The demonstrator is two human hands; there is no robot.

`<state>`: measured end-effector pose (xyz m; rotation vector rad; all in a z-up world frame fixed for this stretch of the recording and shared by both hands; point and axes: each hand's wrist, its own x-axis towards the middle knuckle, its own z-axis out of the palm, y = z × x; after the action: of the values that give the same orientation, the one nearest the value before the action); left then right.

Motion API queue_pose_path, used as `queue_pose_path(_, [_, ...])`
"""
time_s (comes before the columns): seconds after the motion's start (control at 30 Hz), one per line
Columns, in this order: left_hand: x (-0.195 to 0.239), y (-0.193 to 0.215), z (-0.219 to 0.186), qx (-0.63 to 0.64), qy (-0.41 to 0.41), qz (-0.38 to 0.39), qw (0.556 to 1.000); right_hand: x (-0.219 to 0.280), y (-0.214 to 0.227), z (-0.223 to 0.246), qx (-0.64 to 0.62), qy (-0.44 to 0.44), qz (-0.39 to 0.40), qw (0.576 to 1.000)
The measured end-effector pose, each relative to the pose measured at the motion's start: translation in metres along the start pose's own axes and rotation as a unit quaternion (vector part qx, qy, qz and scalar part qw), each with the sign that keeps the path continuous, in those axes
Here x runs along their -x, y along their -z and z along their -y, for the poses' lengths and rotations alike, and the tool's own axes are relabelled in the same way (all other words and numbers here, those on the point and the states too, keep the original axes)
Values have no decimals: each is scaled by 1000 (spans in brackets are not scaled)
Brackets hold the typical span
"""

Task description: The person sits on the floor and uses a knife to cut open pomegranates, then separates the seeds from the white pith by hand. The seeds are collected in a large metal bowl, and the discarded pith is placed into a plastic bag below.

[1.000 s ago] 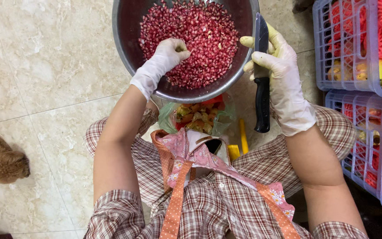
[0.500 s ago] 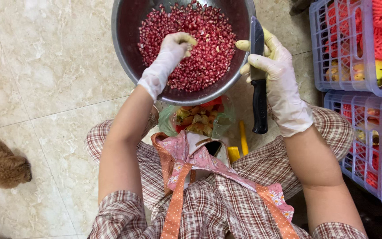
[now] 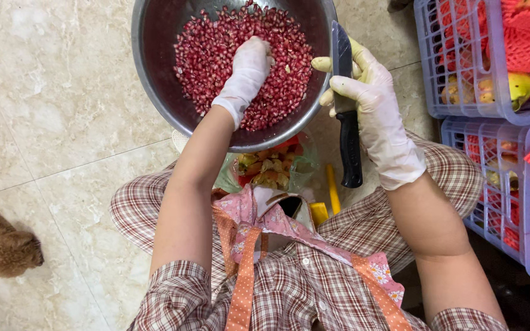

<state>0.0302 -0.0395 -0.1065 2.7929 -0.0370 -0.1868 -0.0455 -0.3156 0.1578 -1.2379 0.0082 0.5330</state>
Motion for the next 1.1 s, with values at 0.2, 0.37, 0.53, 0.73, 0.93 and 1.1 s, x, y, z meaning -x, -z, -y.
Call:
queue_pose_path(0.2, [15,42,1,429,180,59,883,0,-3,1,-4,3,-15,1000])
queue_pose_path(0.37, [22,50,2,515,159,66,840,0,-5,2,8,-10,-15,1000])
queue_pose_path(0.53, [19,37,-26,326,128,70,934,-1,-5,1,6,-10,-12,1000])
queue_pose_path(0.73, [32,30,-57,114,-38,0,993,0,-4,0,3,-12,-10,1000])
queue_pose_path(0.93, [16,41,-38,586,169,119,784,-1,-1,1,-1,-8,-11,1000])
queue_pose_path(1.1, [38,74,-16,773,146,156,597,-2,-2,-1,9,2,-10,1000])
